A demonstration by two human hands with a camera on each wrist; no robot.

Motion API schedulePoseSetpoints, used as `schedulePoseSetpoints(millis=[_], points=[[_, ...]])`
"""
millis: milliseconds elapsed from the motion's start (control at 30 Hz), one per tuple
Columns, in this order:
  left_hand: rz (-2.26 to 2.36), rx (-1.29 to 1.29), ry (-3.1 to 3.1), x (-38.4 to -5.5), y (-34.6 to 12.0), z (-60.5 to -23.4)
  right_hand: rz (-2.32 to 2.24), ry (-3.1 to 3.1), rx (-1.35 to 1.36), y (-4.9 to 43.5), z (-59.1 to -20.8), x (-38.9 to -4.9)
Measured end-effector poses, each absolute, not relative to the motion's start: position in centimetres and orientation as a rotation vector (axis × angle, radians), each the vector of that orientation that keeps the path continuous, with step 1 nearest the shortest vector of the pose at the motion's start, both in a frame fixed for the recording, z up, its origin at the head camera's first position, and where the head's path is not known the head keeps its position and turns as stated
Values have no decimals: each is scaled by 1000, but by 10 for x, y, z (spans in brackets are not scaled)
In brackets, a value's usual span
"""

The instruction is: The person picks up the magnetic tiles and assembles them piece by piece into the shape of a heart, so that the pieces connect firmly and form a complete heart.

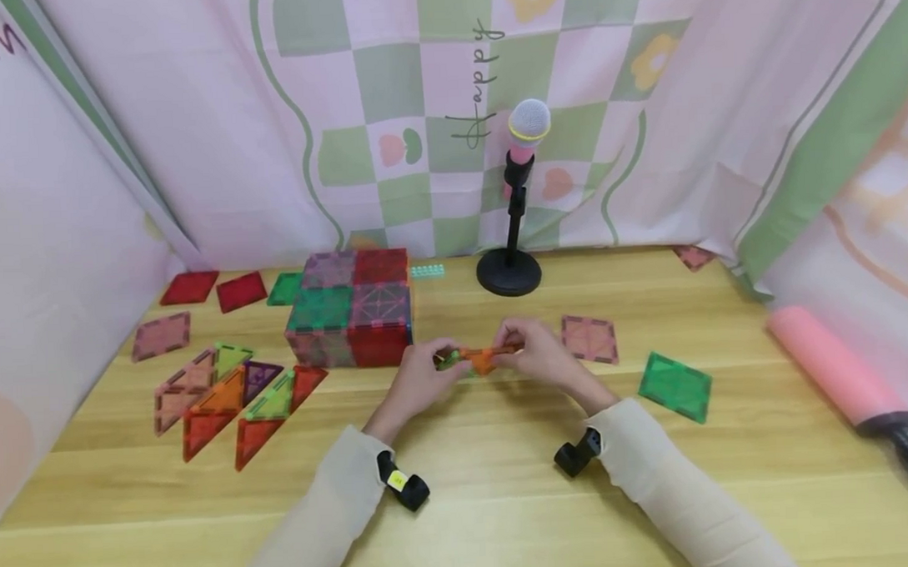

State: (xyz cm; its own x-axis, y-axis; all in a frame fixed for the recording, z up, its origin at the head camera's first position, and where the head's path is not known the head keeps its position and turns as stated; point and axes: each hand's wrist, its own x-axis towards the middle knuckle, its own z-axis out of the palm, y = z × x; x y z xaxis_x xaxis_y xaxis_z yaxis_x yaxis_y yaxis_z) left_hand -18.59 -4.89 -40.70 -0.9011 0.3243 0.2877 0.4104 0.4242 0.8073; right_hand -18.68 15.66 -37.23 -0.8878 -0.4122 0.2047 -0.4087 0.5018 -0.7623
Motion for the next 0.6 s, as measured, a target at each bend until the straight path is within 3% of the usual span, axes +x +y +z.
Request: schedulePoseSetpoints(millis=[333,600], points=[[-1574,-615,-2541,-190,-42,-407,-1260,2732,-785,163,-367,-188],[-1622,-574,-2574,-189,-43,-409,-1117,2774,-695,213,-349,-207]])
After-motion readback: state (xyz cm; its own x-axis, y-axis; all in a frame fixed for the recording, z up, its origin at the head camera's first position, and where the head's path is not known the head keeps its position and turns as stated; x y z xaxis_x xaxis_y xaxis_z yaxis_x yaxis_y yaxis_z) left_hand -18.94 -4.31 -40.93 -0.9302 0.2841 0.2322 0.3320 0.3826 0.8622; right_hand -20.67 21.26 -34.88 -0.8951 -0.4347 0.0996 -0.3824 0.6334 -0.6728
